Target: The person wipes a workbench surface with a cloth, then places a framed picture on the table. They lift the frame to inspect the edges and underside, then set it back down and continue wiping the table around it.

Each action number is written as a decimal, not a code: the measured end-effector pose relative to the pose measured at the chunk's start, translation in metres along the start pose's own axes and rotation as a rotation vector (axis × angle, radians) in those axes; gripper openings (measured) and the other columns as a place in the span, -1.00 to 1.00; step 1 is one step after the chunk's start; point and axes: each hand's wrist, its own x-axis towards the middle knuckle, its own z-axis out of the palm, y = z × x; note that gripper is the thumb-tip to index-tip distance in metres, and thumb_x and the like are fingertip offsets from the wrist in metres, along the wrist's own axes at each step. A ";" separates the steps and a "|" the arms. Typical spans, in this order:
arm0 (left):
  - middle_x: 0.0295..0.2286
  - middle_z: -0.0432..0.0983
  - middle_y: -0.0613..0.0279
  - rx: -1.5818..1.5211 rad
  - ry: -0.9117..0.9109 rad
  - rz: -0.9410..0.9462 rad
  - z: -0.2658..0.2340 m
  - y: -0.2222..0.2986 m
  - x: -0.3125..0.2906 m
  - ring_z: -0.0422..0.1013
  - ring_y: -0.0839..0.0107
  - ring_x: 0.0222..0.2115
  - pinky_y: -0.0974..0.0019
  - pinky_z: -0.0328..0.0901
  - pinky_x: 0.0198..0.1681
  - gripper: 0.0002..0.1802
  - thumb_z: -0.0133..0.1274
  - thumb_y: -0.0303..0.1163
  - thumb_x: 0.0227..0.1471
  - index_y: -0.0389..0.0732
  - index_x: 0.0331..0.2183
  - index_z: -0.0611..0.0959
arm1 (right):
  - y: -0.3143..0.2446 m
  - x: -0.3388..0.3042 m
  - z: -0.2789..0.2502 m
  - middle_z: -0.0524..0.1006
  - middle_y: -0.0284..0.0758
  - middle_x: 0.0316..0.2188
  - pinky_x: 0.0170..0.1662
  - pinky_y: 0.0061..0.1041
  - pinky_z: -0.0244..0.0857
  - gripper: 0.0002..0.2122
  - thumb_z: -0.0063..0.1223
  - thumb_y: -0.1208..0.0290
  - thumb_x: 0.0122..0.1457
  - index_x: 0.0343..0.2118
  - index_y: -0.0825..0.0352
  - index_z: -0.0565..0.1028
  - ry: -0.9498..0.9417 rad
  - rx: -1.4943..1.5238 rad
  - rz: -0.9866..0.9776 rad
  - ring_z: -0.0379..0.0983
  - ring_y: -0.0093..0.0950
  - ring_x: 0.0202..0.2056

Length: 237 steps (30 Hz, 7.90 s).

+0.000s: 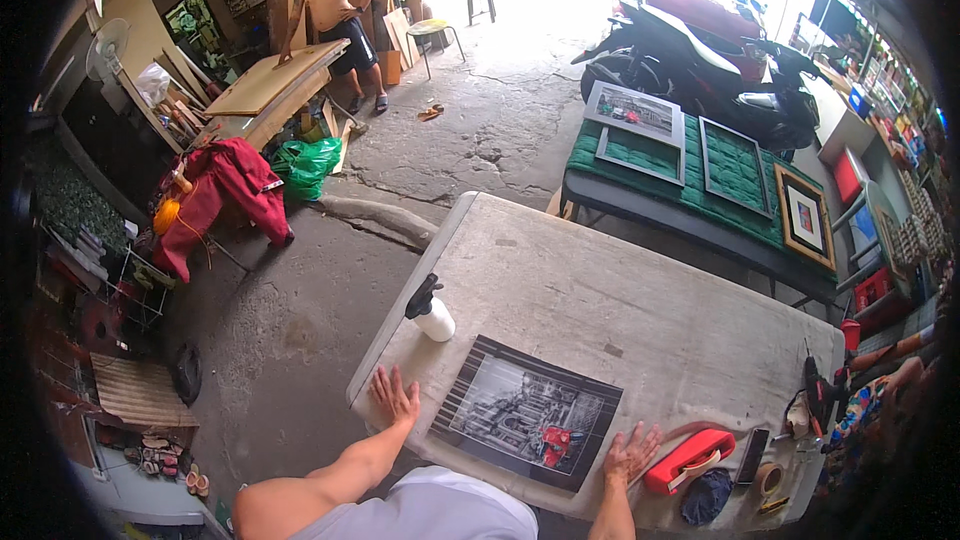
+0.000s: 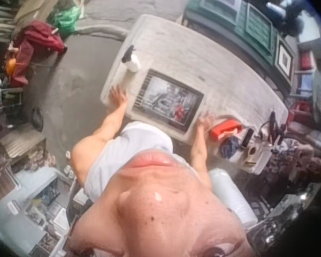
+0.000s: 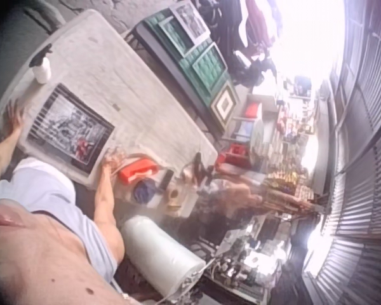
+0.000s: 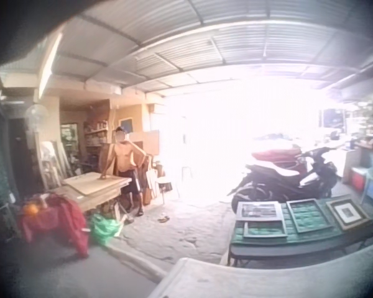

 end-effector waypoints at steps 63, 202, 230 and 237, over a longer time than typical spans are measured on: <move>0.23 -0.06 -0.08 0.090 0.070 0.034 -0.002 0.008 0.009 -0.12 -0.01 0.24 -0.13 -0.24 0.27 -0.26 -0.04 0.05 0.03 -0.01 0.19 0.22 | -0.005 0.008 0.005 0.00 -0.26 0.32 0.32 -0.19 -0.34 -0.44 -0.08 0.11 0.13 0.22 0.13 0.24 -0.029 -0.085 0.014 -0.16 -0.28 0.33; 0.21 0.00 -0.05 0.084 0.106 0.032 -0.003 0.005 0.004 -0.11 0.01 0.24 -0.12 -0.24 0.27 -0.28 -0.11 0.08 0.06 -0.03 0.19 0.23 | -0.002 0.006 0.008 0.02 -0.22 0.31 0.32 -0.14 -0.33 -0.42 -0.07 0.13 0.11 0.21 0.20 0.23 -0.019 -0.097 -0.013 -0.16 -0.25 0.33; 0.23 -0.06 -0.02 0.081 0.088 0.025 -0.001 0.008 0.008 -0.15 0.04 0.26 -0.11 -0.27 0.28 -0.27 -0.17 0.12 0.09 -0.03 0.21 0.21 | -0.001 0.008 0.011 0.03 -0.24 0.30 0.32 -0.16 -0.32 -0.42 -0.04 0.17 0.11 0.21 0.20 0.22 0.004 -0.112 -0.017 -0.15 -0.25 0.32; 0.24 -0.10 -0.01 0.072 0.044 0.015 -0.006 0.010 0.007 -0.18 0.05 0.27 -0.09 -0.31 0.29 -0.27 -0.21 0.12 0.11 -0.02 0.22 0.17 | -0.003 0.008 0.009 0.03 -0.24 0.31 0.31 -0.17 -0.31 -0.43 -0.05 0.16 0.12 0.21 0.21 0.22 -0.001 -0.105 -0.020 -0.15 -0.26 0.32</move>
